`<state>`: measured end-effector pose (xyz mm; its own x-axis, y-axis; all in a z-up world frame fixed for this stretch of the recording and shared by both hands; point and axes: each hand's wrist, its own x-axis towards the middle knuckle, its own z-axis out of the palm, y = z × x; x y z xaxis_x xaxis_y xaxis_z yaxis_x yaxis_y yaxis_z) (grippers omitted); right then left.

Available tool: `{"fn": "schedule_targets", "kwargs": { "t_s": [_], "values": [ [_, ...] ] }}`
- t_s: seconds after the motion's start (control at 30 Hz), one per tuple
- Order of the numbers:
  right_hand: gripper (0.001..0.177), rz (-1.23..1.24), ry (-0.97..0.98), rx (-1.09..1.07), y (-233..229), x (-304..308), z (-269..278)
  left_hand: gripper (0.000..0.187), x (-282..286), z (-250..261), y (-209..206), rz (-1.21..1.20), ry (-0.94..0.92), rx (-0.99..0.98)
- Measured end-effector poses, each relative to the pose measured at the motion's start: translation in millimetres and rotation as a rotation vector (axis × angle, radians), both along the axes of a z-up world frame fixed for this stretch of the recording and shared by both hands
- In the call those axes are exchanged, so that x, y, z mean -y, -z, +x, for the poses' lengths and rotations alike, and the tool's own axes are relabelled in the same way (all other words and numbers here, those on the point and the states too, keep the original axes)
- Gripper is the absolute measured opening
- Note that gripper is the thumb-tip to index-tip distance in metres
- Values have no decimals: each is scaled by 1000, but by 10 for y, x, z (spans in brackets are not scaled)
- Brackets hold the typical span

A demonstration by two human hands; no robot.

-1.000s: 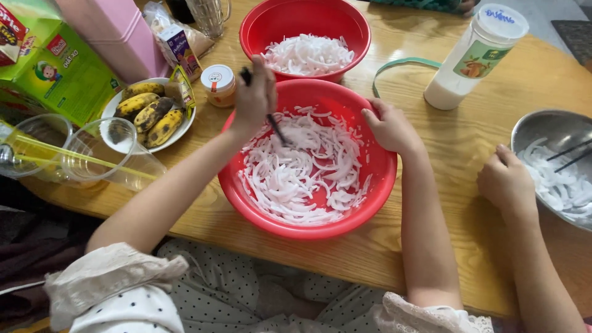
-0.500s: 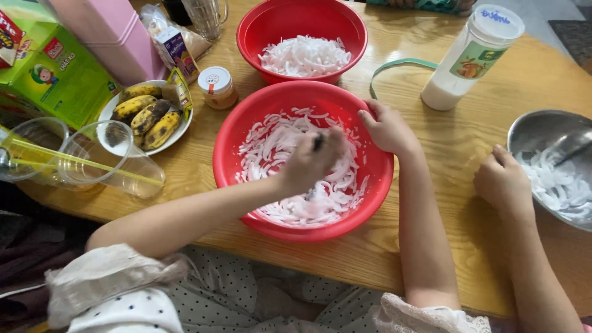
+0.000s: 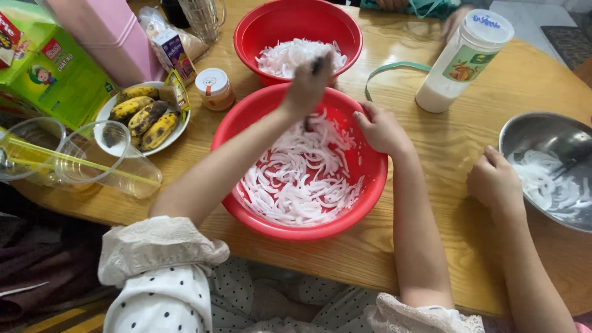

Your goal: Mixing shredded coconut with a white liquid in a red bowl using a stirring tool to ensure even distribution.

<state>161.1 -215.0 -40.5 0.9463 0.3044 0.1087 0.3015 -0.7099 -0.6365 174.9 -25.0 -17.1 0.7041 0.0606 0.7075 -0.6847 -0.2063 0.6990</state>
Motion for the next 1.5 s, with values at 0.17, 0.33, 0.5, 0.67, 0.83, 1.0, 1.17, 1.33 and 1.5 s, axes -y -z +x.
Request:
{"fn": "schedule_targets", "kwargs": {
  "t_s": [0.17, 0.33, 0.5, 0.67, 0.83, 1.0, 1.17, 1.33, 1.5],
  "values": [
    [43, -11, 70, -185, -463, -164, -293, 55, -910, 50, -104, -29, -19, -338],
    [40, -5, 73, -247, -408, -138, -263, 53, -1263, -590, -350, -155, 164, -553],
    [41, 20, 9, -82, -233, -39, -196, 38, -1316, -911, -378, 313, -143, -546],
    [42, 32, 6, -108, -324, -58, -273, 37, -1226, -1256, -673, 916, -268, -607],
    [42, 45, 7, -109, -378, -98, -368, 44, -1361, -1156, -528, 838, -432, -377],
    [42, 18, 11, -101, -398, -99, -372, 51, -1415, -1175, -516, 637, -495, -258],
    [42, -3, 9, -101, -359, -89, -300, 52, -1623, -1116, -268, 666, -611, -234],
    [42, -4, 10, -94, -452, -117, -322, 52, -1635, -660, -139, 612, -584, -167],
    [45, -13, 111, -341, -647, -212, -361, 50, -1451, 92, -15, 553, -324, -300]
  ]
}}
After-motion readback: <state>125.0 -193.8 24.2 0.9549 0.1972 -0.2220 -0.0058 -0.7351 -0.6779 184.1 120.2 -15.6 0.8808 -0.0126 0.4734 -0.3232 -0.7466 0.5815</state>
